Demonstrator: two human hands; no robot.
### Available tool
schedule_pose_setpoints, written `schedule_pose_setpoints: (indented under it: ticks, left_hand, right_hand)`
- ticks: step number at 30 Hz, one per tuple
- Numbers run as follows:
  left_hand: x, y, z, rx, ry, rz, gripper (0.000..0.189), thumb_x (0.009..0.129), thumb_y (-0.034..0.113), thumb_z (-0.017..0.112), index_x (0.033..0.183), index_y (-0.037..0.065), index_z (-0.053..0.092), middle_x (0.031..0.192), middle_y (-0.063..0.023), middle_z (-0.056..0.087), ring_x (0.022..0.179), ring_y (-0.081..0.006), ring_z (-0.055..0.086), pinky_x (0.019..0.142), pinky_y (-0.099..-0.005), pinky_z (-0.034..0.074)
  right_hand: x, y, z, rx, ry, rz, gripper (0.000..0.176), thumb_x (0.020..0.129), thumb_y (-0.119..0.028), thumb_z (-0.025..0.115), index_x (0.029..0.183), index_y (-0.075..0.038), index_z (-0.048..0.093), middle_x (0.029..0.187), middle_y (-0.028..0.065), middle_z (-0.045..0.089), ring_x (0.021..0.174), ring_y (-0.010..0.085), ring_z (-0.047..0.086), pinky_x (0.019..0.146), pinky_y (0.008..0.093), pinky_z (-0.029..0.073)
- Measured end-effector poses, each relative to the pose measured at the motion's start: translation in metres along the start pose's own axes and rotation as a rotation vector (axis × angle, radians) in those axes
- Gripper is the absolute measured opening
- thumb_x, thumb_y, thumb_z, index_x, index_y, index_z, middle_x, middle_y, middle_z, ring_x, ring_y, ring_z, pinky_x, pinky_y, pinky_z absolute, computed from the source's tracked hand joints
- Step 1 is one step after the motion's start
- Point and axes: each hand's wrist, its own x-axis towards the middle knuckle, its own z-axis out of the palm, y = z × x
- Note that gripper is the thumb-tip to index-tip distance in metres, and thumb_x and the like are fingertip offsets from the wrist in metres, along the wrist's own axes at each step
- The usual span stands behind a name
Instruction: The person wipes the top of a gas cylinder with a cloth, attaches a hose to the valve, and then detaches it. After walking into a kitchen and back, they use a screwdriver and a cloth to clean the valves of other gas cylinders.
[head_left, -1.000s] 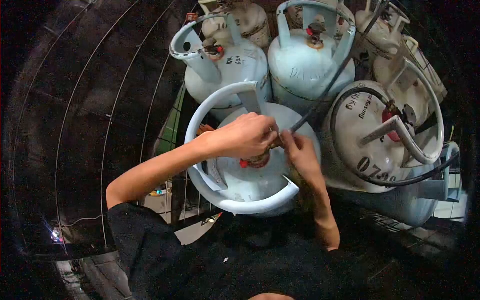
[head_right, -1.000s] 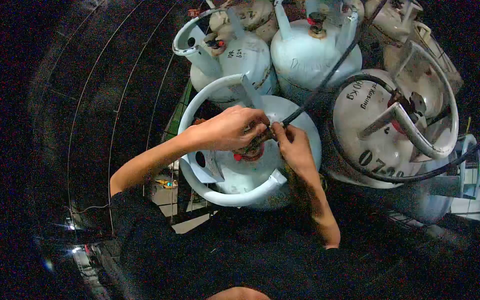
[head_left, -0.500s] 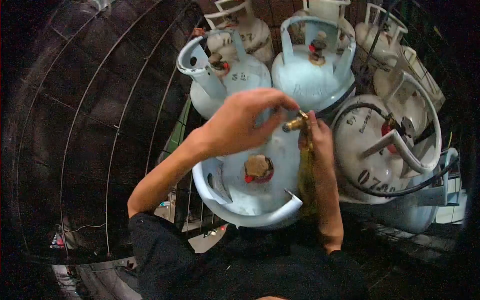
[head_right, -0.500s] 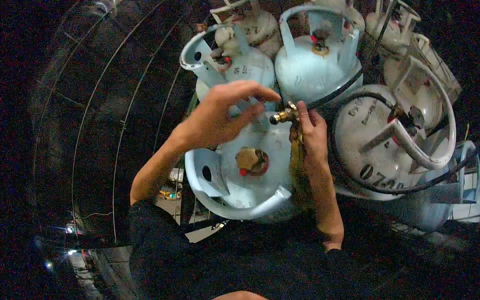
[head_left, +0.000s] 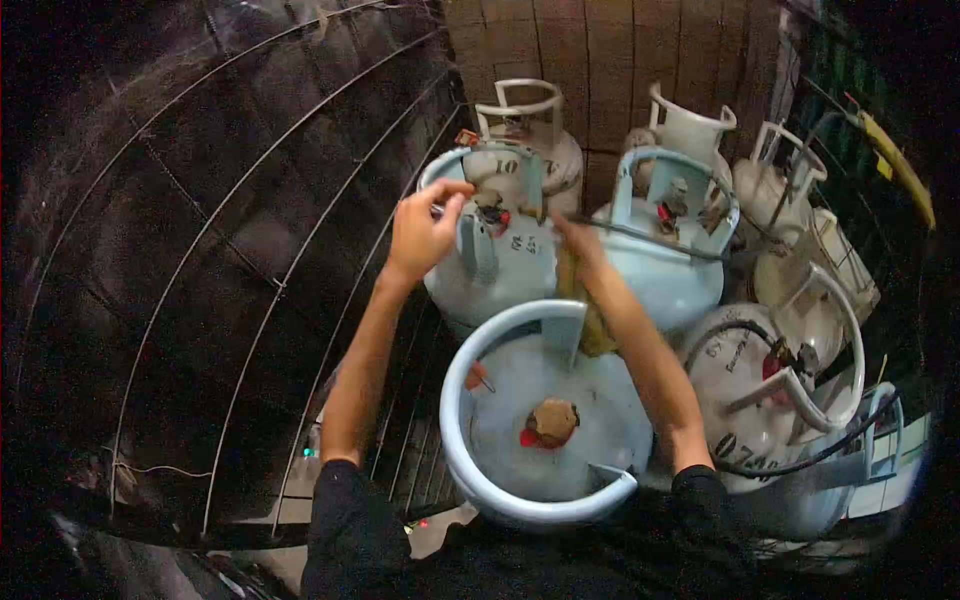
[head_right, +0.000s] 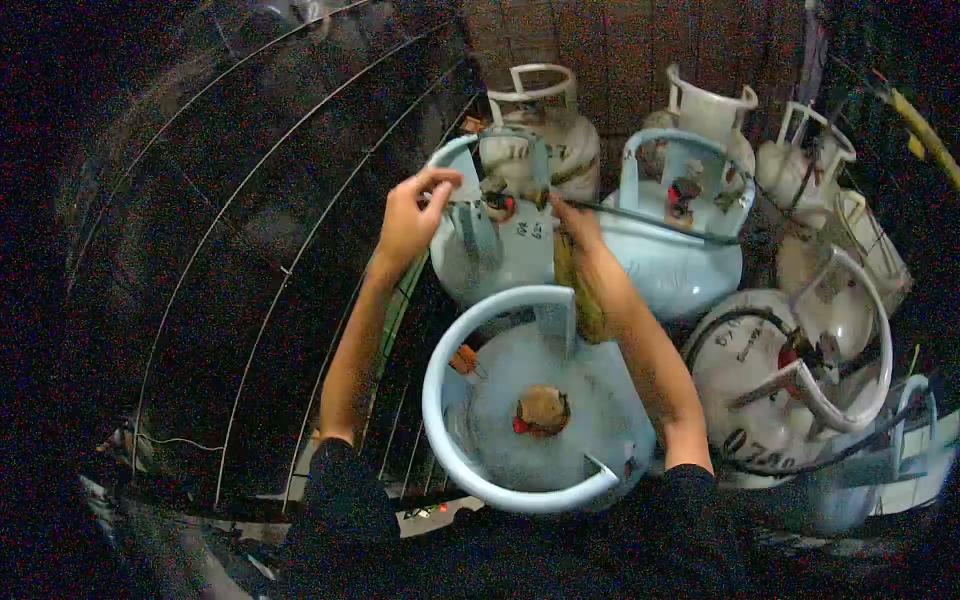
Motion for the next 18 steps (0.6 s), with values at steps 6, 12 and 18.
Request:
schedule_pose_setpoints:
  ticks: [6,12,18]
  left_hand:
    - [-0.038,-0.029,-0.003,-0.076,0.090,-0.041,0.016,0.086,0.011,0.055,0.094,0.003,0.066,0.088,-0.0111,0.068,0.079,-0.0209,0.066,0.070,-0.0303,0.050]
    - [-0.084,-0.074,0.033,-0.192,-0.091,-0.442,0.022,0.091,0.018,0.053,0.097,0.001,0.066,0.087,-0.0109,0.068,0.081,-0.0165,0.065,0.072,-0.0301,0.049]
    - [-0.095,-0.097,0.098,-0.490,-0.275,-0.394,0.039,0.094,0.022,0.051,0.127,0.001,0.050,0.123,-0.0151,0.056,0.114,-0.0205,0.052,0.098,-0.0326,0.039]
  right_hand:
    - [0.020,0.055,-0.021,-0.181,-0.018,0.049,0.046,0.078,-0.038,0.070,0.107,-0.006,0.058,0.091,0.0069,0.060,0.076,0.0178,0.056,0.058,0.0329,0.043]
    - [0.008,0.017,-0.023,-0.865,-0.413,0.082,0.037,0.087,-0.037,0.061,0.078,-0.001,0.067,0.071,0.0076,0.065,0.065,0.0153,0.059,0.062,0.0305,0.047]
    - [0.037,0.030,0.009,-0.750,-0.200,-0.416,0.038,0.080,-0.035,0.068,0.092,0.000,0.065,0.064,0.0105,0.063,0.062,0.0176,0.061,0.057,0.0313,0.046]
